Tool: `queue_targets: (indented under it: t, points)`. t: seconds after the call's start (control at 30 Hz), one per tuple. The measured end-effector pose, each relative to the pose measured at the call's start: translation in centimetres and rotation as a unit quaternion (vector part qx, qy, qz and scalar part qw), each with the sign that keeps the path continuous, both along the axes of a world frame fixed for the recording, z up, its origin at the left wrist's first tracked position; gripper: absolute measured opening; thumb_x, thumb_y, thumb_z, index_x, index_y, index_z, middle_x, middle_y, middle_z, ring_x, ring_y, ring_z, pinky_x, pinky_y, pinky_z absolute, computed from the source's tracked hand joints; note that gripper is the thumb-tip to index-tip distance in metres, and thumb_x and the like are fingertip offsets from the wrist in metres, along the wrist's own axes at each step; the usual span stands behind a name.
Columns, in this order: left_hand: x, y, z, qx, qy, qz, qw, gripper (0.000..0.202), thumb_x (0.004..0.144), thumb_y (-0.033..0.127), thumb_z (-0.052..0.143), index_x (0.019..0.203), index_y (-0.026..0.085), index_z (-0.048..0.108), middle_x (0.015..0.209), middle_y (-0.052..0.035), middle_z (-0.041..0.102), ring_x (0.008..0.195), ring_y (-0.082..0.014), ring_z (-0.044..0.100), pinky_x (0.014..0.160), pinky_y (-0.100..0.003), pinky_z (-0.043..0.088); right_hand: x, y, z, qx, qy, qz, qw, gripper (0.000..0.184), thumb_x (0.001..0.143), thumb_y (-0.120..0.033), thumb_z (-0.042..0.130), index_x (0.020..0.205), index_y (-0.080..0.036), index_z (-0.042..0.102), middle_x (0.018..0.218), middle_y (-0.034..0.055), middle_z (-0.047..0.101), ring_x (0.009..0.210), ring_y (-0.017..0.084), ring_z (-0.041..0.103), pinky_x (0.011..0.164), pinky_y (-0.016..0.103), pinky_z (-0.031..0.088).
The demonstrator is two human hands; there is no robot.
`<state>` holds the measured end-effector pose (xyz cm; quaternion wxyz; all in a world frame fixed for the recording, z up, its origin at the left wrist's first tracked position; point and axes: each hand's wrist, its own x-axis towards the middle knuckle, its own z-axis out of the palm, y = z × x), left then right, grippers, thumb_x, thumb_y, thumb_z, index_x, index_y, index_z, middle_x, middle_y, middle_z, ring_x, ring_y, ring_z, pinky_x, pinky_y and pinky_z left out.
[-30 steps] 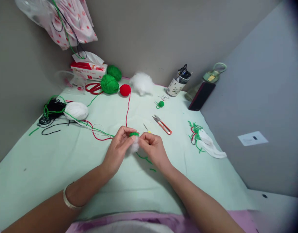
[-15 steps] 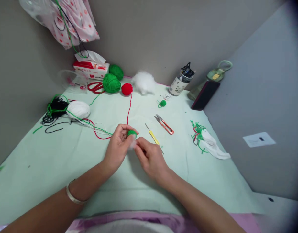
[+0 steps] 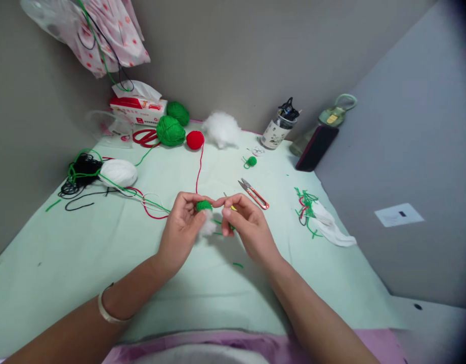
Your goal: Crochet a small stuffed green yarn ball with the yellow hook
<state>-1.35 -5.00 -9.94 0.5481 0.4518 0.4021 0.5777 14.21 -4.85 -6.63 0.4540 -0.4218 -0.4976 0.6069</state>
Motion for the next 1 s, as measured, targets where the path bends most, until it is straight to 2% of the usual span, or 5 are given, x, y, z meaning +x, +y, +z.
queue_targets:
  t: [0.2,0.33,0.53,0.8,1.0]
  points:
    - [0.0,-0.3,-0.1,0.034,0.014,-0.016,0.999,0.018,0.093,0.025,0.067,0.106,0.023,0.055,0.114,-0.0048,0.068,0.099,-0.0152,0.063,0.085,-0.029,0.05,0.2,0.3,-0.2,0.028,-0.161,0.062,0.985,0.033,0.095,-0.044,0.06,0.075,-0.018,0.06,0.065,-0.004,0.049,0.061,0.01,0.042,0.059,0.026,0.032]
    - [-0.2,-0.4,-0.2,0.022,0.017,-0.053,0.998,0.017,0.095,0.027,0.065,0.108,0.023,0.055,0.117,-0.006,0.068,0.1,-0.016,0.064,0.085,-0.029,0.051,0.3,0.3,-0.3,0.023,-0.174,0.056,0.983,0.041,0.092,-0.047,0.061,0.064,-0.018,0.052,0.061,-0.0045,0.045,0.059,0.01,0.035,0.057,0.027,0.027]
    - [-0.2,-0.4,0.4,-0.005,0.008,-0.079,0.997,0.018,0.095,0.031,0.065,0.109,0.023,0.057,0.124,-0.008,0.069,0.109,-0.0184,0.065,0.093,-0.032,0.05,-0.1,0.2,-0.4,0.001,-0.175,-0.007,0.984,0.031,0.084,-0.04,0.066,0.065,-0.019,0.055,0.058,-0.0056,0.042,0.058,0.01,0.034,0.055,0.026,0.027]
    - [-0.1,0.0,0.8,-0.029,0.022,-0.031,0.999,0.02,0.084,0.022,0.07,0.097,0.022,0.055,0.102,-0.004,0.071,0.097,-0.0183,0.066,0.088,-0.033,0.05,-0.4,-0.7,-0.5,0.069,-0.247,0.022,0.966,0.02,0.093,-0.032,0.056,0.078,-0.02,0.056,0.064,-0.0058,0.045,0.059,0.011,0.038,0.057,0.026,0.03]
    - [0.0,0.0,0.9,-0.042,0.046,-0.006,0.998,0.017,0.082,0.018,0.068,0.092,0.022,0.054,0.094,-0.0014,0.069,0.091,-0.0178,0.065,0.083,-0.032,0.049,-0.8,-0.5,-0.6,0.041,-0.209,0.025,0.977,0.026,0.092,-0.035,0.057,0.071,-0.02,0.053,0.063,-0.0056,0.042,0.061,0.011,0.037,0.057,0.026,0.028]
